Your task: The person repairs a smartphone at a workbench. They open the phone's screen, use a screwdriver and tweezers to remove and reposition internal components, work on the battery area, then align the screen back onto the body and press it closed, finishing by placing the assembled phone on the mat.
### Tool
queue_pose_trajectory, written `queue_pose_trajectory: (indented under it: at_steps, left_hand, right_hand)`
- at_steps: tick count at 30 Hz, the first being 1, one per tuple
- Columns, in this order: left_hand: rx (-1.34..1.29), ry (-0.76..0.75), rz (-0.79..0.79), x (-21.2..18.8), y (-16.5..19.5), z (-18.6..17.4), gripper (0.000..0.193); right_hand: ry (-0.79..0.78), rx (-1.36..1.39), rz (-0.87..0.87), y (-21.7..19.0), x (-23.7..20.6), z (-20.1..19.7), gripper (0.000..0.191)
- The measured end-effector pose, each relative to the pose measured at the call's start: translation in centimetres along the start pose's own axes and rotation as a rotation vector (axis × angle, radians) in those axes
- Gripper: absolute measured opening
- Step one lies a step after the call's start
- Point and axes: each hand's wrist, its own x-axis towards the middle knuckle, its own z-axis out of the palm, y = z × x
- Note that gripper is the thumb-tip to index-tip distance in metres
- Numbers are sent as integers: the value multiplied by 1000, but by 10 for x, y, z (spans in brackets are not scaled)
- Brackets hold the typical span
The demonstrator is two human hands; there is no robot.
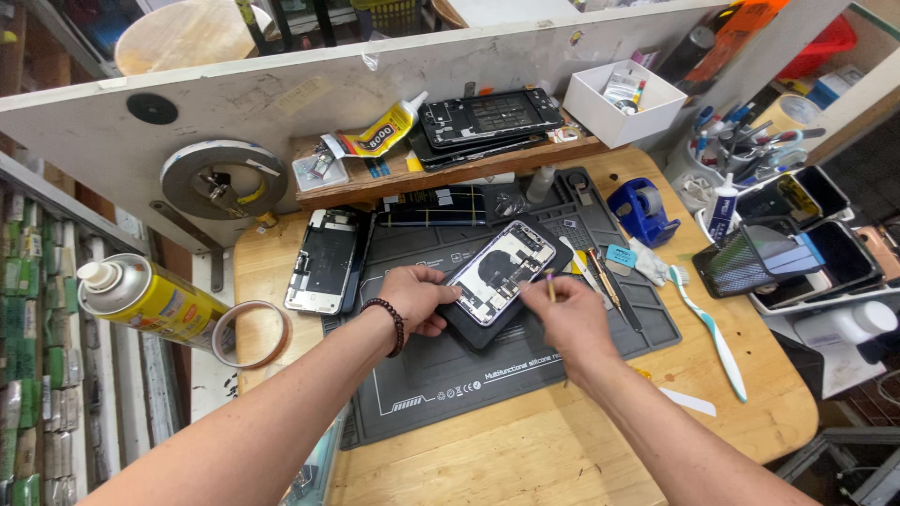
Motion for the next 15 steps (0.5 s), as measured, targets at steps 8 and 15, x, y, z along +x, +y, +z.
queue_pose_trajectory:
  at_steps: [8,15]
  left_hand:
    - [110,99,65,-18,3,-13,50]
    - [-169,241,148,-16,3,-33,23]
  right_hand:
    - [-213,329,-216,-85,28,7,16]
    - [-299,393,-65,-88,43,66,16]
